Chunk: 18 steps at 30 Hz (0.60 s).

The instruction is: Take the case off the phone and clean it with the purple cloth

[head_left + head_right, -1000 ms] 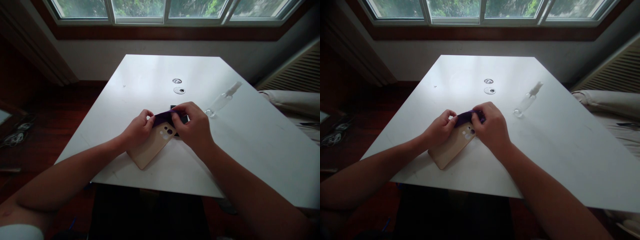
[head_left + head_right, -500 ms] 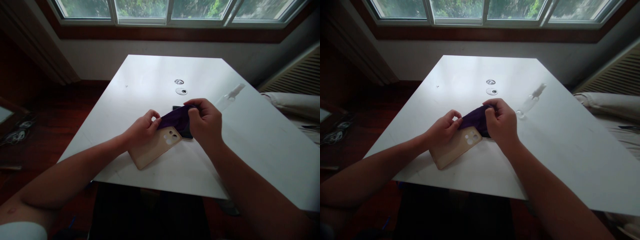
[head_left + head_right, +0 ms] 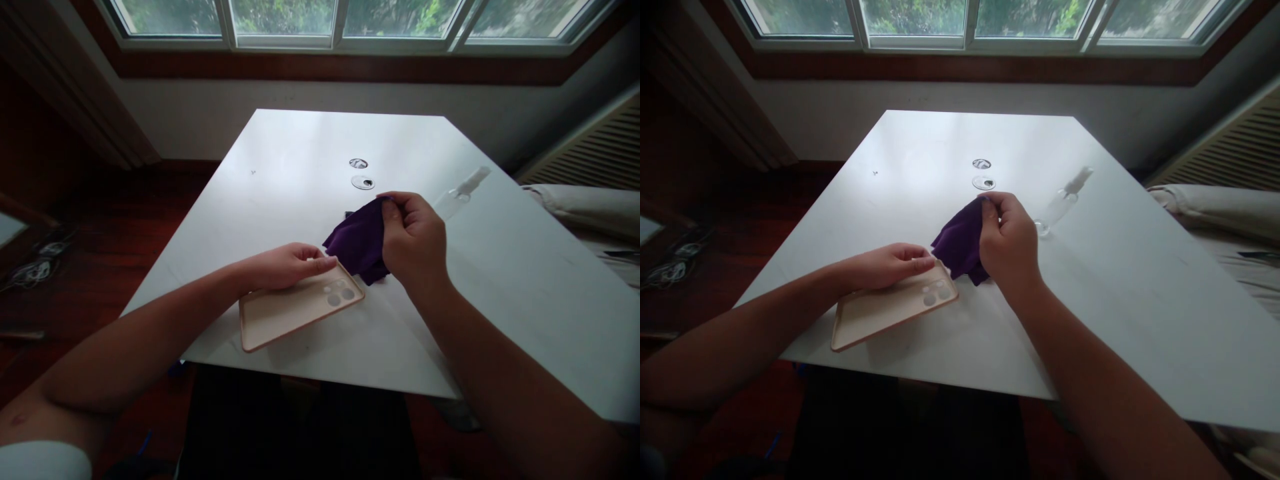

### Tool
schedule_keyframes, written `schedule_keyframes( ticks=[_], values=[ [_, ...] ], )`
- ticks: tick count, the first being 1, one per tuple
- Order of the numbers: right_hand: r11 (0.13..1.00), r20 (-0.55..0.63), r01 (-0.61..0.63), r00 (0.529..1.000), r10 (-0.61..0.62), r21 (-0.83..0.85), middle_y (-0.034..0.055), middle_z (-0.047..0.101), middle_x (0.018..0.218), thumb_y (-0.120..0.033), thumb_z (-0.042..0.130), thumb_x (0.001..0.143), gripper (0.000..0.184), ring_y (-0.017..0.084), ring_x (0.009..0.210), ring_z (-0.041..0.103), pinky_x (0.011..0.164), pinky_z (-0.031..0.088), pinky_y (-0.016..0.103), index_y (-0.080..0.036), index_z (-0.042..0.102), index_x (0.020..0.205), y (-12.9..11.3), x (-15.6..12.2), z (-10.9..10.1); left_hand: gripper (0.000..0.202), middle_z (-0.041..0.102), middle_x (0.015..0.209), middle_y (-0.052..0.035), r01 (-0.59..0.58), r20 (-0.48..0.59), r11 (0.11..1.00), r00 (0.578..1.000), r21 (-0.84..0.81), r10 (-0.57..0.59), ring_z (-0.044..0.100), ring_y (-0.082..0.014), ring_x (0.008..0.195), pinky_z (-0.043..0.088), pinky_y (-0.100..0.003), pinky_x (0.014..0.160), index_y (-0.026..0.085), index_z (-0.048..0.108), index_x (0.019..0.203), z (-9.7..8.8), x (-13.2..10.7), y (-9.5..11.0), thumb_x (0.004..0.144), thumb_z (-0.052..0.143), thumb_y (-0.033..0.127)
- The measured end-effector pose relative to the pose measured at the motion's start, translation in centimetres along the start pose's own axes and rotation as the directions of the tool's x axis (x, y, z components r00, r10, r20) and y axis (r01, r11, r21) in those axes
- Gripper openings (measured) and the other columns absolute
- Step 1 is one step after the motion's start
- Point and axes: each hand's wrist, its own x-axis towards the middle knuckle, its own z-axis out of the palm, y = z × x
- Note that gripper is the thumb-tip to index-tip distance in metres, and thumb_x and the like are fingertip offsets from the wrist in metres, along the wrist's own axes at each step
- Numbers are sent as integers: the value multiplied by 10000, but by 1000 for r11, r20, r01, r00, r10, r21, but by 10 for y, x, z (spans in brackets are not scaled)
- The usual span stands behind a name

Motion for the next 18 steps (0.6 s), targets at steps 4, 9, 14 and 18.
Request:
schedule_keyframes(
  ticks=[4, 9, 14, 18],
  values=[
    [1000, -35, -29, 999, 29, 12, 61, 719, 886, -468, 549, 984, 304, 203, 739, 657, 637, 521, 328, -222, 689, 1095, 0, 0, 0, 514, 667, 838, -45, 0, 253, 998, 967, 70, -18, 581, -157, 693, 436, -221, 579, 179, 713, 934, -4, -6, 1, 829, 644, 678],
    [999, 24, 13, 1000, -14, 48, 48, 706, 842, -464, 518, 1005, 318, 154, 614, 607, 533, 470, 269, -223, 654, 1161, -13, -7, -4, 399, 644, 798, -26, 77, 245, 987, 969, -140, -41, 559, -130, 639, 429, -218, 563, 183, 668, 914, 2, -2, -2, 834, 692, 574],
    [979, 164, 173, 968, -189, 109, 24, 739, 872, -345, 521, 1019, 224, 148, 645, 654, 582, 520, 268, -253, 628, 1192, -32, -19, -11, 345, 648, 811, -15, 95, 111, 947, 992, -308, -64, 584, -128, 657, 455, -237, 594, 179, 639, 920, 9, 5, -4, 843, 713, 507],
    [927, 214, 319, 909, -358, 199, 31, 766, 1067, -226, 528, 1004, 232, 176, 907, 738, 753, 583, 293, -264, 605, 1220, -37, -23, -15, 328, 714, 940, -46, -24, 23, 940, 999, -339, 34, 647, -160, 785, 501, -269, 713, 166, 690, 1001, 10, 7, -6, 864, 715, 462]
  ],
)
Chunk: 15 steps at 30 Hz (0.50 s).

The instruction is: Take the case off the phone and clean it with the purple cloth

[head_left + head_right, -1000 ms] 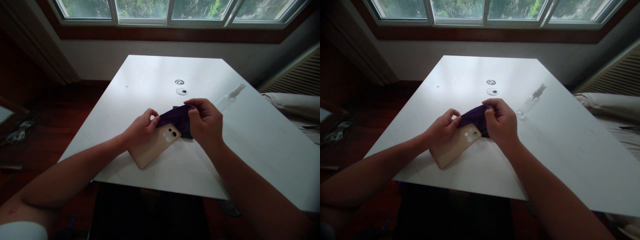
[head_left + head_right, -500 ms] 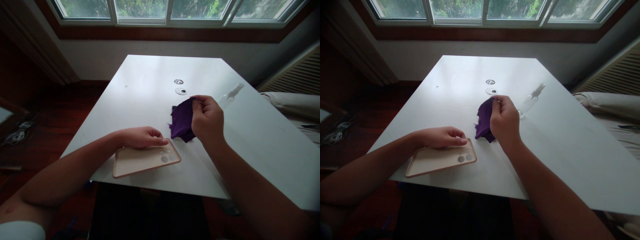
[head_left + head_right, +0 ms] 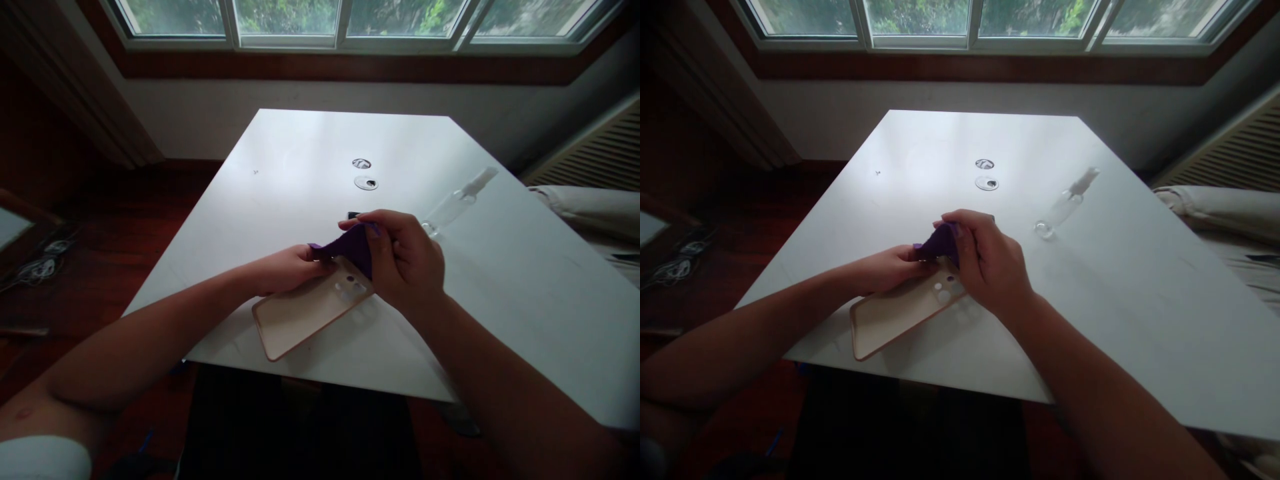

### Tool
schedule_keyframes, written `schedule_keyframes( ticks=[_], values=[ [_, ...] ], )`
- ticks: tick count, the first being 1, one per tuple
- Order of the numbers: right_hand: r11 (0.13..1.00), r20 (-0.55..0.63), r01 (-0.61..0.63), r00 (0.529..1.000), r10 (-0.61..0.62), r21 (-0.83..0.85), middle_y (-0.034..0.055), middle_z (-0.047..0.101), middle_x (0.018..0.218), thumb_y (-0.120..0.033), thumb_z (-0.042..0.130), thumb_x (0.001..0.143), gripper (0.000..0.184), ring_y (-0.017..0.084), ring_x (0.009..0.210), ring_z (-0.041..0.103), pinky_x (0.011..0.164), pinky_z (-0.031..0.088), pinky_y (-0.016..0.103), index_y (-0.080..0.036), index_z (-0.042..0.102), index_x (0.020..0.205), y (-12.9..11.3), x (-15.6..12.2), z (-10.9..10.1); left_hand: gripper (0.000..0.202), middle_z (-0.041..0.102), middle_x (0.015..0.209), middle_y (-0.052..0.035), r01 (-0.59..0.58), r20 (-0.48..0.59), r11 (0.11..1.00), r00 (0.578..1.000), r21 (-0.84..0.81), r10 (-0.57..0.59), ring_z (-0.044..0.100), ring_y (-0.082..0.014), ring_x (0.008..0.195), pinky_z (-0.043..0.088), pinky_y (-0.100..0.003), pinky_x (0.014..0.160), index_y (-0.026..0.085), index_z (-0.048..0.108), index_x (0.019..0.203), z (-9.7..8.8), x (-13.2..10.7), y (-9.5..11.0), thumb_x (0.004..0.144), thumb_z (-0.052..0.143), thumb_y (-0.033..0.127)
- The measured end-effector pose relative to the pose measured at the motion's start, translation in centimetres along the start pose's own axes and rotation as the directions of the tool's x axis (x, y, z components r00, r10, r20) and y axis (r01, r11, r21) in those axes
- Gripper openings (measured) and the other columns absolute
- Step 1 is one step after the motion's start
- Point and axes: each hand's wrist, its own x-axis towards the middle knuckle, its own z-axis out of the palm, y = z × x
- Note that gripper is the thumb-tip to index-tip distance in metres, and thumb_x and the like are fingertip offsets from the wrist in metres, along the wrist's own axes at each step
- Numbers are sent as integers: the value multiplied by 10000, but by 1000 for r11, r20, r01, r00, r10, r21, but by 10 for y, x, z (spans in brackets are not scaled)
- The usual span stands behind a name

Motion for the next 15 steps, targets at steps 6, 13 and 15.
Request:
schedule_keyframes(
  ticks=[6, 13, 15],
  values=[
    [987, 131, 162, 978, -163, 19, 27, 757, 1136, -151, 526, 975, 313, 163, 906, 748, 770, 587, 278, -267, 632, 1246, 2, -1, -1, 344, 733, 989, -58, -84, -76, 996, 994, -23, 82, 656, -177, 850, 508, -278, 762, 159, 718, 1002, 1, 3, -1, 862, 722, 474],
    [934, 219, 356, 910, -351, 21, 34, 764, 1113, -161, 580, 918, 360, 195, 928, 730, 784, 588, 334, -277, 666, 1249, -1, 3, -3, 203, 737, 948, -60, -93, -119, 969, 991, -227, 67, 664, -168, 794, 535, -268, 722, 153, 723, 945, 3, 7, -2, 838, 734, 325],
    [913, 203, 408, 894, -399, 1, 23, 781, 1031, -162, 623, 880, 372, 199, 861, 721, 746, 581, 345, -278, 686, 1227, -2, 5, -3, 185, 736, 941, -63, -84, -125, 940, 991, -330, 44, 670, -174, 773, 553, -283, 710, 153, 722, 963, 4, 6, -1, 822, 728, 273]
  ],
)
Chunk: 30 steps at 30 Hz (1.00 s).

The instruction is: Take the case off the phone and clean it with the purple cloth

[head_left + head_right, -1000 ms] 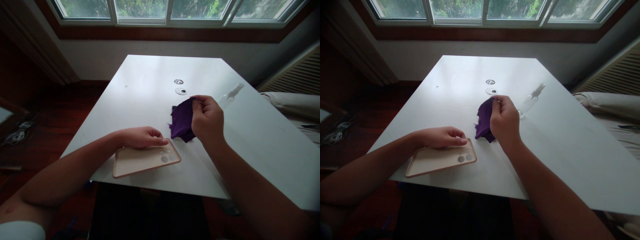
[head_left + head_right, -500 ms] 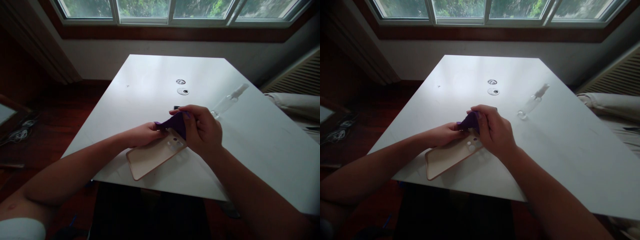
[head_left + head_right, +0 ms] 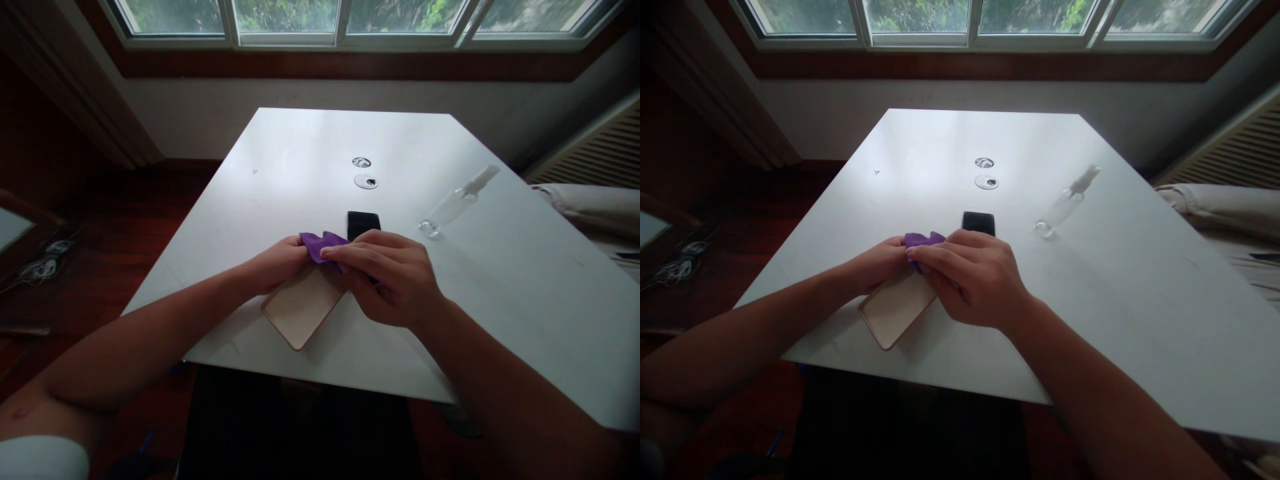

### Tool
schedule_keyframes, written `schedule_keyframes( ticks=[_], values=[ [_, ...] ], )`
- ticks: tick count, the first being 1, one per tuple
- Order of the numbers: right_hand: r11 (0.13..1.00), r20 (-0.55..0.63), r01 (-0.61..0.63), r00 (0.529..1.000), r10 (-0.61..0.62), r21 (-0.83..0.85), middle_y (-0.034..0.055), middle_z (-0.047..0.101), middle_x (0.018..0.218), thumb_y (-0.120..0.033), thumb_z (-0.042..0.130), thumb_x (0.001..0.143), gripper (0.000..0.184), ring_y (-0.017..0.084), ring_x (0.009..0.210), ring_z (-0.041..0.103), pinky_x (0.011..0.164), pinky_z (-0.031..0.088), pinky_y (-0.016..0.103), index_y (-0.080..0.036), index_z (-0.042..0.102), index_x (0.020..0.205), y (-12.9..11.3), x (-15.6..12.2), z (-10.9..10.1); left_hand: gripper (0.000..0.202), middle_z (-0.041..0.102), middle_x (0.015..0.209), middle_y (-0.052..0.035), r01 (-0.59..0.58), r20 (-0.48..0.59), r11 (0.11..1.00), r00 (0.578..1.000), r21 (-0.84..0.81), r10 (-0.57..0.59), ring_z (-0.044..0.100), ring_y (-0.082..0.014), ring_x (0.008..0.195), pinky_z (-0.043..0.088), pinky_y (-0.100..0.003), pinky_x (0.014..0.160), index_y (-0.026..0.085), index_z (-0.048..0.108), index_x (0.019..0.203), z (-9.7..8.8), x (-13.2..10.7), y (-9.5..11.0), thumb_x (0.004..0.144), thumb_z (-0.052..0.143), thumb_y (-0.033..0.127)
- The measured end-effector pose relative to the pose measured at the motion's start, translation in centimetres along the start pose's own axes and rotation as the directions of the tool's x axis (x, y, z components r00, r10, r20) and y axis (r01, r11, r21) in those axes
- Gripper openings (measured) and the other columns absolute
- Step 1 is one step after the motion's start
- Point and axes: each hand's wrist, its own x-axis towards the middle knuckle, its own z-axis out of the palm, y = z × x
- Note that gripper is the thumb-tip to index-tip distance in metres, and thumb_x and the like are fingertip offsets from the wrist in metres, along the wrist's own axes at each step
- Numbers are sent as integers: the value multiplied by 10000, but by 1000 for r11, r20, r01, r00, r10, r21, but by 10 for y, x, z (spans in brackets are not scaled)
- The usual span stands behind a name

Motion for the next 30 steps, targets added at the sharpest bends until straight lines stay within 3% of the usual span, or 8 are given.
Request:
schedule_keyframes(
  ticks=[6, 14, 17, 21, 24, 27, 30],
  values=[
    [999, 15, 25, 1000, -24, -23, 23, 776, 1081, -140, 645, 831, 367, 276, 1171, 674, 907, 547, 448, -273, 710, 1167, 3, 1, 1, 232, 726, 960, -111, -101, -42, 985, 995, -142, 96, 676, -186, 814, 576, -295, 768, 101, 704, 1007, -1, 3, 3, 797, 676, 194],
    [989, -57, -87, 994, 95, 120, 40, 769, 1016, -135, 607, 799, 306, 250, 1044, 720, 878, 563, 429, -259, 701, 1062, 5, -3, 5, 183, 718, 872, -99, -125, -118, 977, 987, -173, 106, 673, -183, 763, 575, -280, 720, 103, 685, 949, -4, 11, 6, 825, 620, 221],
    [984, -71, -108, 990, 119, 143, 40, 761, 1006, -128, 590, 785, 292, 252, 1022, 718, 891, 556, 442, -255, 686, 1030, 3, -2, 3, 206, 727, 930, -103, -139, -123, 978, 985, -153, 121, 685, -176, 790, 579, -278, 757, 103, 698, 983, -3, 8, 9, 844, 608, 225],
    [993, -43, -112, 993, 113, 33, 70, 732, 1078, -215, 686, 823, 242, 261, 1041, 687, 921, 523, 455, -249, 663, 1062, 2, 1, 3, 286, 721, 1032, -127, -123, -100, 988, 989, -97, 113, 695, -182, 839, 577, -277, 753, 100, 694, 1105, -3, 4, 10, 859, 610, 221],
    [981, 55, -155, 985, 162, -117, 108, 694, 1159, -336, 727, 862, 276, 284, 1073, 645, 948, 492, 472, -230, 657, 1108, 2, 1, 8, 198, 697, 874, -79, -152, -87, 985, 986, -79, 145, 651, -146, 718, 562, -254, 660, 114, 690, 994, -4, 4, 7, 833, 658, 225],
    [956, 107, -205, 967, 231, -207, 129, 667, 1184, -307, 682, 902, 270, 299, 1093, 610, 981, 472, 490, -197, 656, 1148, 2, -1, 14, 162, 627, 746, -18, -186, -74, 981, 981, -56, 182, 580, -108, 629, 543, -234, 598, 136, 669, 877, -5, 6, 2, 811, 725, 273],
    [949, 110, -209, 964, 240, -238, 124, 678, 1143, -238, 641, 917, 204, 291, 1060, 610, 969, 478, 480, -173, 674, 1108, 3, -3, 18, 235, 600, 740, -7, -193, -44, 981, 980, -4, 192, 559, -100, 630, 542, -231, 588, 140, 671, 843, -6, 7, -2, 801, 771, 348]
  ],
)
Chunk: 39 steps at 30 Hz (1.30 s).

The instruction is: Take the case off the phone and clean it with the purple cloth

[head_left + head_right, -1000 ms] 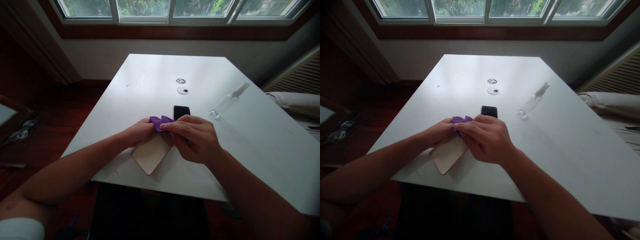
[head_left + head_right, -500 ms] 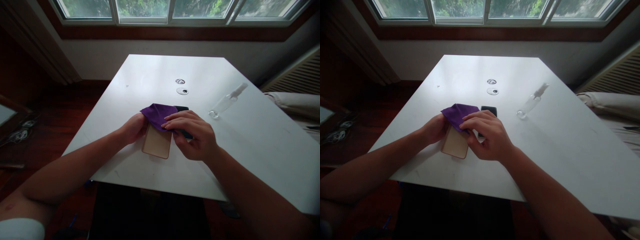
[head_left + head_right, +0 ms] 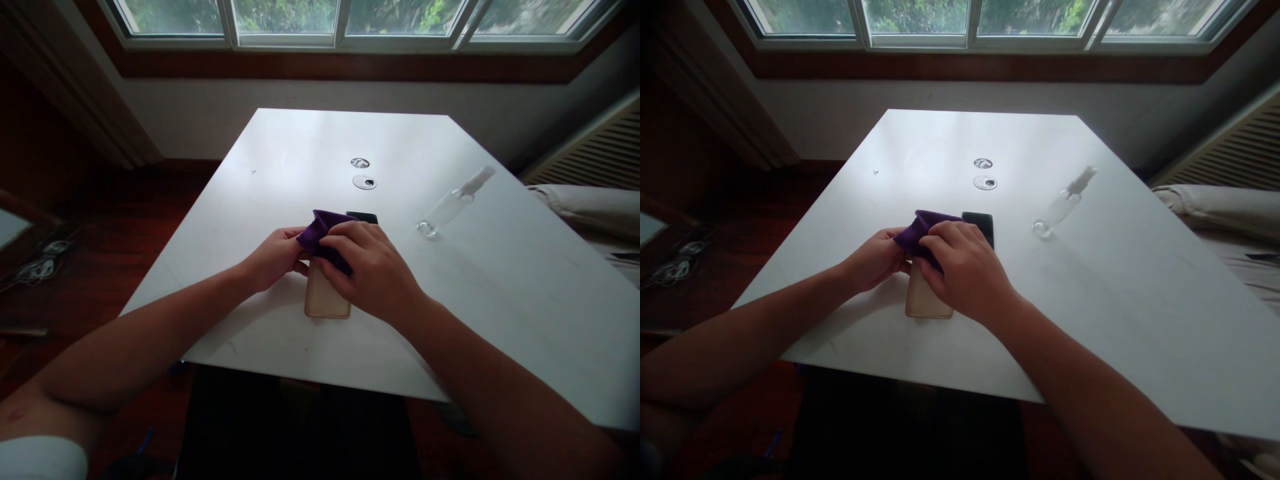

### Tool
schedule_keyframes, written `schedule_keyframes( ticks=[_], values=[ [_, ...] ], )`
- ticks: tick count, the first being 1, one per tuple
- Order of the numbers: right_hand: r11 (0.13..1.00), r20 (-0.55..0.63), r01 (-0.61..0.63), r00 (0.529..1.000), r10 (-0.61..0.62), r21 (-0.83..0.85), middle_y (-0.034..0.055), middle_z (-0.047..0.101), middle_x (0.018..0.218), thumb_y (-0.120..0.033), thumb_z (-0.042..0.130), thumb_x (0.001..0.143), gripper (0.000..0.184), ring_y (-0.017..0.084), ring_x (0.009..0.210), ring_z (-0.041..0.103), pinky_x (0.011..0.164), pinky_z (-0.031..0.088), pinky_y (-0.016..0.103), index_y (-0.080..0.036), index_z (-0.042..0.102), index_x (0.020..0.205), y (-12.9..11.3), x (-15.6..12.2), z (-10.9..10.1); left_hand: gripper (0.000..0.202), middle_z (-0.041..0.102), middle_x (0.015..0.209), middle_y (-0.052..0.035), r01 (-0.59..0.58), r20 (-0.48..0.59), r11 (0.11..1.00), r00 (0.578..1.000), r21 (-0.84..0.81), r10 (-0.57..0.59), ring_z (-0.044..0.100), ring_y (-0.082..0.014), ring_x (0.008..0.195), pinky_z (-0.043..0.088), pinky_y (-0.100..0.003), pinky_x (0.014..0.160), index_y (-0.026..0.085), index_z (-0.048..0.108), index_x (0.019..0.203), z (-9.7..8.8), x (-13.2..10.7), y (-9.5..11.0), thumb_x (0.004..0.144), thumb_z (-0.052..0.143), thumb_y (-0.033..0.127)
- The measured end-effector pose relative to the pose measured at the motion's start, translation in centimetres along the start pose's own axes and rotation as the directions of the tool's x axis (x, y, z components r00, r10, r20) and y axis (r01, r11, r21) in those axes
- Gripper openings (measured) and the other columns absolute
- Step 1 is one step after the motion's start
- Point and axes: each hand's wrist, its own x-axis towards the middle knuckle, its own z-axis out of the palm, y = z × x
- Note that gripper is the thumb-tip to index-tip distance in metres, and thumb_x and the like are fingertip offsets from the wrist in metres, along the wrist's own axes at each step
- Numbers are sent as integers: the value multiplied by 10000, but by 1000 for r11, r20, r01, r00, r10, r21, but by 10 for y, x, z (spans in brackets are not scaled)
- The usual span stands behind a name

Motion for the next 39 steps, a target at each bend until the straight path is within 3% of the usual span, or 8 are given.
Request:
schedule_keyframes(
  ticks=[5, 15, 21, 24, 28, 31, 35, 39],
  values=[
    [999, 19, 36, 999, -36, -14, 112, 701, 1030, -190, 589, 932, 114, 270, 977, 623, 897, 493, 456, -170, 691, 980, 2, 1, 4, 367, 623, 809, -34, 15, 25, 998, 1000, 55, -16, 590, -126, 686, 543, -245, 592, 139, 692, 870, 0, -2, -1, 798, 770, 490],
    [986, 104, 128, 985, -140, 107, 99, 668, 1060, -205, 607, 846, 80, 251, 942, 588, 891, 490, 441, -192, 625, 923, -3, 0, -4, 327, 564, 690, 5, 58, -35, 998, 998, -26, -59, 481, -72, 588, 414, -165, 530, 133, 651, 787, 1, -1, 2, 861, 724, 443],
    [966, 142, 187, 967, -213, 177, 106, 666, 1170, -200, 612, 853, 81, 244, 1008, 617, 933, 497, 428, -185, 646, 925, -4, 0, -2, 332, 694, 854, -52, 73, -75, 995, 994, -74, -79, 600, -108, 717, 501, -204, 665, 120, 716, 895, 0, -1, 2, 856, 751, 448],
    [950, 82, 186, 974, -212, 250, 94, 692, 1143, -297, 675, 883, 163, 243, 1020, 635, 950, 496, 433, -198, 663, 1013, -5, 0, -4, 332, 727, 892, -73, 95, -87, 992, 991, -89, -103, 642, -139, 755, 532, -232, 690, 118, 722, 911, -1, -1, 3, 864, 738, 446],
    [955, -164, -19, 984, 70, 296, 76, 706, 1034, -309, 653, 940, 141, 205, 954, 655, 868, 514, 375, -205, 677, 1032, 2, 1, -7, 274, 750, 959, -99, 128, -111, 977, 983, -172, -149, 689, -173, 815, 569, -272, 775, 122, 719, 969, 0, 2, 2, 881, 714, 382],
    [907, -279, -297, 882, 380, 298, 50, 704, 925, -353, 630, 958, 163, 191, 880, 656, 818, 508, 349, -205, 696, 938, 16, 1, -3, 289, 751, 1040, -126, 156, -112, 964, 977, -213, -183, 710, -200, 868, 580, -300, 840, 117, 717, 1004, 0, 5, 2, 874, 715, 375],
    [666, -60, -552, 746, 663, 501, 44, 728, 881, -504, 660, 917, 325, 185, 788, 661, 711, 508, 312, -190, 728, 973, 35, 0, 8, 269, 757, 1018, -129, 191, -121, 964, 969, -184, -215, 716, -205, 845, 589, -287, 779, 115, 727, 989, 1, 2, 4, 869, 711, 356],
    [347, 232, -648, 637, 735, 679, 57, 732, 906, -597, 720, 838, 427, 169, 739, 641, 631, 494, 273, -192, 750, 968, 40, 2, 9, 280, 762, 1021, -98, 196, -61, 974, 977, -116, -204, 711, -185, 822, 582, -268, 757, 146, 744, 1027, 2, -4, 8, 867, 718, 375]
  ],
)
